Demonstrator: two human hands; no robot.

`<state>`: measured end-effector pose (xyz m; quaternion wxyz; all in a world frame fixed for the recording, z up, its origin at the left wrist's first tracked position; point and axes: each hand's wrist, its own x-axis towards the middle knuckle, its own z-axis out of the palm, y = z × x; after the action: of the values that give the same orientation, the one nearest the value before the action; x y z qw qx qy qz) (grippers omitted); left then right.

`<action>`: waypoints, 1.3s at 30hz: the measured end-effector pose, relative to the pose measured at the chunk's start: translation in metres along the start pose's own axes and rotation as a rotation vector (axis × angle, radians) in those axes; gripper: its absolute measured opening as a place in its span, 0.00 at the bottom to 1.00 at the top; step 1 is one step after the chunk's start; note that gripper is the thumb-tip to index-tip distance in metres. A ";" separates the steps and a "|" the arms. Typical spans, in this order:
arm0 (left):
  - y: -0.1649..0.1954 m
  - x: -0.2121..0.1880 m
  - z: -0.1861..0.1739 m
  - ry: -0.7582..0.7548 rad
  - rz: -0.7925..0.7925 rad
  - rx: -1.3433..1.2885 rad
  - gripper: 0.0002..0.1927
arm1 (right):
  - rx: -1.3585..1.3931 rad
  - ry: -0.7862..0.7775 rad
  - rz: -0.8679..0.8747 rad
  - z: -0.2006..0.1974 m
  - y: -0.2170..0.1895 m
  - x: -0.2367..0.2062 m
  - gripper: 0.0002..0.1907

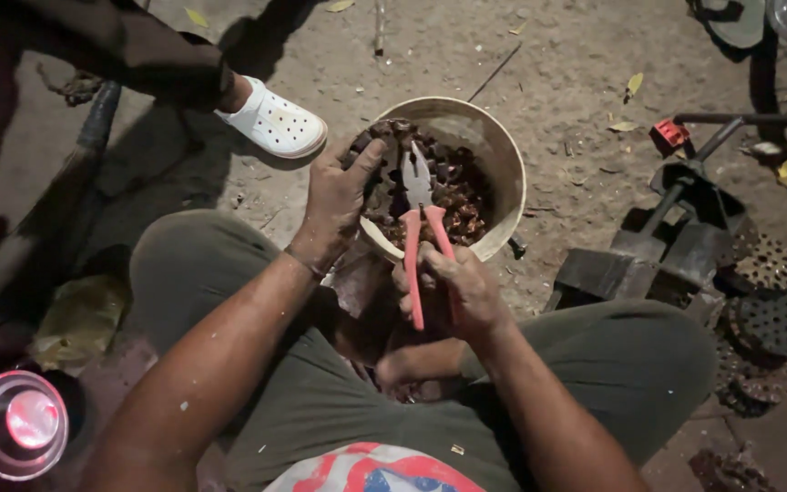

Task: The person sits on the ground and uses pliers to pull nails out of a circular metal disc with multiple holes. The extracted nails are dropped into a bucket placed between the legs. The person rotates the disc to access different nails and continues the process.

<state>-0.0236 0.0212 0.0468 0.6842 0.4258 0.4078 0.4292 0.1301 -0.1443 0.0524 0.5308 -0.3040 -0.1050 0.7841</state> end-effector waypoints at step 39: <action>-0.006 0.004 -0.023 0.367 0.095 0.604 0.19 | -2.022 0.654 -0.529 0.011 -0.025 0.001 0.33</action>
<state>-0.0422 0.0290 0.0335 0.4221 0.5432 0.6122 0.3898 0.1424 -0.1315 0.0730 0.1897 -0.7606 -0.6159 0.0782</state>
